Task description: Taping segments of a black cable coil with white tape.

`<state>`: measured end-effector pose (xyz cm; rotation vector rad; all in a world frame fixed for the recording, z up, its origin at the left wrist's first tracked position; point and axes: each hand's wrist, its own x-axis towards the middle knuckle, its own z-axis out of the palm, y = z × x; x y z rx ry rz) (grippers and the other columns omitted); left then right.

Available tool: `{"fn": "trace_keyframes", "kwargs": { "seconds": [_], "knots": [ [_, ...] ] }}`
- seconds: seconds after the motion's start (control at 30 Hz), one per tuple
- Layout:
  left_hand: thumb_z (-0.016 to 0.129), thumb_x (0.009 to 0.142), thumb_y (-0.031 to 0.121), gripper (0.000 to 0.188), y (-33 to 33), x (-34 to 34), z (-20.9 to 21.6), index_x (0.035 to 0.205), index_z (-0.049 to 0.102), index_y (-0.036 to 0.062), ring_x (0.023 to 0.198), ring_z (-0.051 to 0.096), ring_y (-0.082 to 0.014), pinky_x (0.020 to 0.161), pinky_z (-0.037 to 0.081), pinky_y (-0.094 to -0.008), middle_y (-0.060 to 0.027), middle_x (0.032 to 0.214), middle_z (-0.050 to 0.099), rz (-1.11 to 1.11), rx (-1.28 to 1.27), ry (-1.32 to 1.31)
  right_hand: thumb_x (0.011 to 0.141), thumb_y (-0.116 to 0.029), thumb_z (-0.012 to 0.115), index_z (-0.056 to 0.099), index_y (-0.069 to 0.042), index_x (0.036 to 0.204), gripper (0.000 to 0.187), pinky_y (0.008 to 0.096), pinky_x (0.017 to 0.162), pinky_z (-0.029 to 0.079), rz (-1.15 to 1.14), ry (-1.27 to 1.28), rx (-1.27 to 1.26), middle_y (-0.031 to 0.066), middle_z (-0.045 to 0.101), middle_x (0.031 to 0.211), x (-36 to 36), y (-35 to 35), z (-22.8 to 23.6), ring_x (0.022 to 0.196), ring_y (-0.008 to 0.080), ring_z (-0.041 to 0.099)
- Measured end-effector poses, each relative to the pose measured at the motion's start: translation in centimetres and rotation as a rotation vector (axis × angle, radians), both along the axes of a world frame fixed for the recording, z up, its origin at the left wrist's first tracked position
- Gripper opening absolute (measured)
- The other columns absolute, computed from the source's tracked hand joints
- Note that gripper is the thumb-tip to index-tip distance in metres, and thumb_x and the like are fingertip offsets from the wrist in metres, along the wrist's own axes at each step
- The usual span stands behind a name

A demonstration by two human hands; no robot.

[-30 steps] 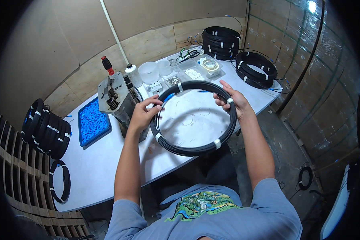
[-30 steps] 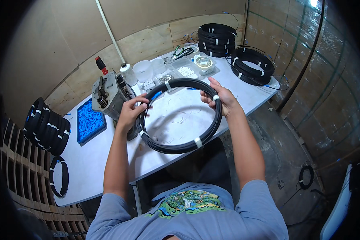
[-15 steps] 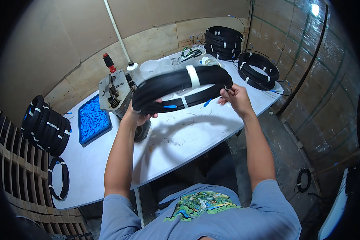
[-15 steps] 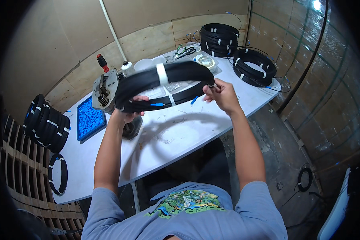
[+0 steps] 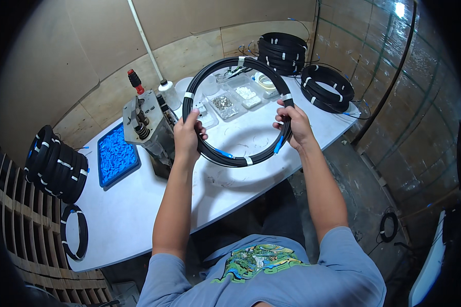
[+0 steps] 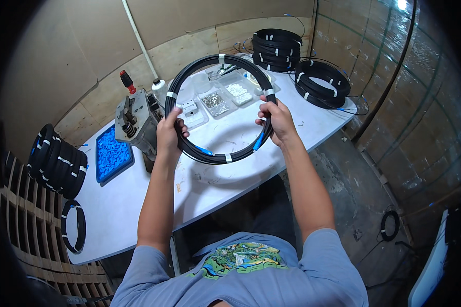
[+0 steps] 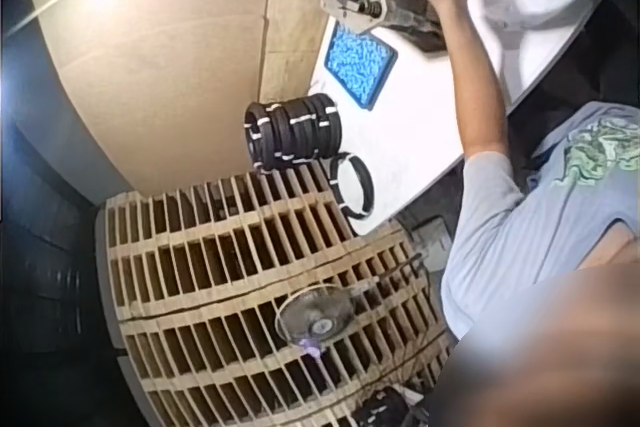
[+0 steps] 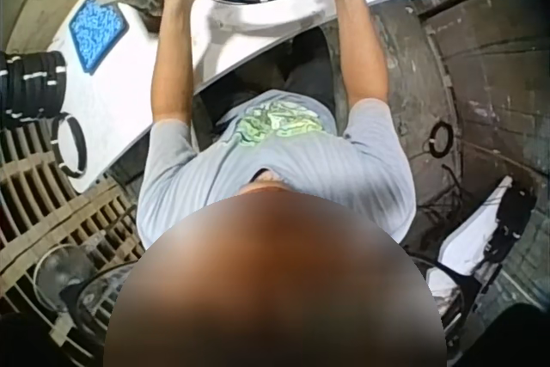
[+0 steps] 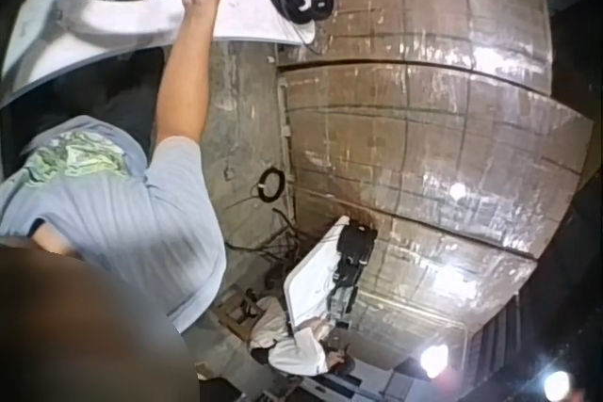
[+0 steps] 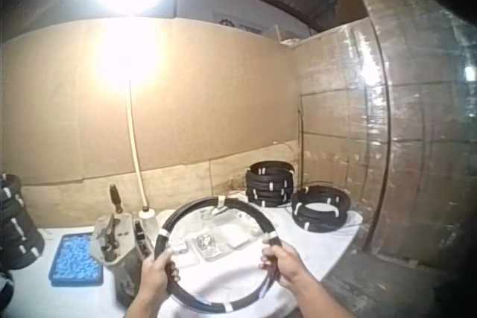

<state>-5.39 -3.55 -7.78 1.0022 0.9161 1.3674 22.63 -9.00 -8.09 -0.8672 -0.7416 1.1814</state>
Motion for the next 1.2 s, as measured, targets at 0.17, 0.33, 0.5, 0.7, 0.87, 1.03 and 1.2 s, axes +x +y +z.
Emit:
{"fn": "trace_keyframes", "kwargs": {
  "seconds": [0.17,0.33,0.5,0.7,0.87,1.03,1.2],
  "knots": [
    [0.060,0.088,0.009,0.024,-0.4,-0.3,-0.4,0.109,0.055,-0.0007,0.053,0.048,-0.0096,0.047,0.041,-0.0256,-0.0001,0.069,0.048,-0.013,0.054,-0.076,0.081,0.010,0.057,0.044,0.006,0.132,0.053,0.0341,0.075,0.059,0.097,-0.344,-0.020,0.0148,0.062,0.103,1.1,-0.9,0.1,0.090,0.0228,0.070],
    [0.060,0.088,0.008,0.024,-0.8,0.2,0.5,0.110,0.055,-0.0013,0.050,0.046,-0.0092,0.046,0.040,-0.0254,-0.0002,0.069,0.049,-0.030,0.112,-0.002,0.083,0.011,0.054,0.045,0.008,0.125,0.043,0.0316,0.065,0.059,-0.038,-0.481,-0.080,0.0136,0.062,0.094,0.6,-0.8,-0.7,0.073,0.0214,0.070],
    [0.061,0.087,0.008,0.024,-0.6,-0.1,1.2,0.109,0.056,-0.0015,0.048,0.046,-0.0082,0.045,0.040,-0.0254,0.0003,0.068,0.049,-0.033,0.121,0.041,0.083,0.007,0.057,0.046,0.006,0.125,0.043,0.0305,0.062,0.057,-0.028,-0.422,-0.045,0.0105,0.061,0.088,0.6,-0.7,-0.9,0.065,0.0161,0.063],
    [0.062,0.088,0.009,0.022,-0.7,0.7,1.2,0.107,0.056,0.0010,0.046,0.044,-0.0076,0.043,0.039,-0.0255,0.0022,0.062,0.047,-0.003,0.130,0.105,0.097,-0.021,0.064,0.051,-0.005,0.099,0.021,0.0270,0.053,0.052,-0.091,-0.265,-0.056,0.0007,0.052,0.071,0.6,-0.2,-0.6,0.057,0.0096,0.056],
    [0.060,0.087,0.008,0.014,-0.7,1.1,1.0,0.100,0.056,0.0042,0.048,0.038,-0.0062,0.043,0.035,-0.0250,0.0043,0.064,0.042,0.043,0.098,0.081,0.099,-0.031,0.062,0.049,-0.009,0.092,0.026,0.0235,0.045,0.044,-0.233,-0.236,-0.073,-0.0030,0.044,0.067,-0.8,0.2,-0.8,0.052,0.0053,0.045],
    [0.059,0.088,0.007,0.015,-0.8,1.0,1.0,0.102,0.055,0.0041,0.049,0.039,-0.0064,0.045,0.036,-0.0253,0.0038,0.066,0.042,0.029,0.079,0.078,0.100,-0.033,0.061,0.049,-0.009,0.093,0.027,0.0215,0.042,0.038,-0.298,-0.276,-0.116,-0.0039,0.042,0.067,-1.3,-0.2,-0.2,0.051,0.0041,0.041],
    [0.058,0.092,0.007,0.014,-0.2,0.3,0.1,0.104,0.053,0.0027,0.051,0.042,-0.0077,0.046,0.040,-0.0268,0.0000,0.070,0.047,-0.005,0.063,0.037,0.100,-0.033,0.061,0.048,-0.009,0.094,0.028,0.0220,0.041,0.038,-0.286,-0.273,-0.120,-0.0038,0.041,0.066,-1.6,-0.5,0.8,0.050,0.0044,0.040]
  ]
}}
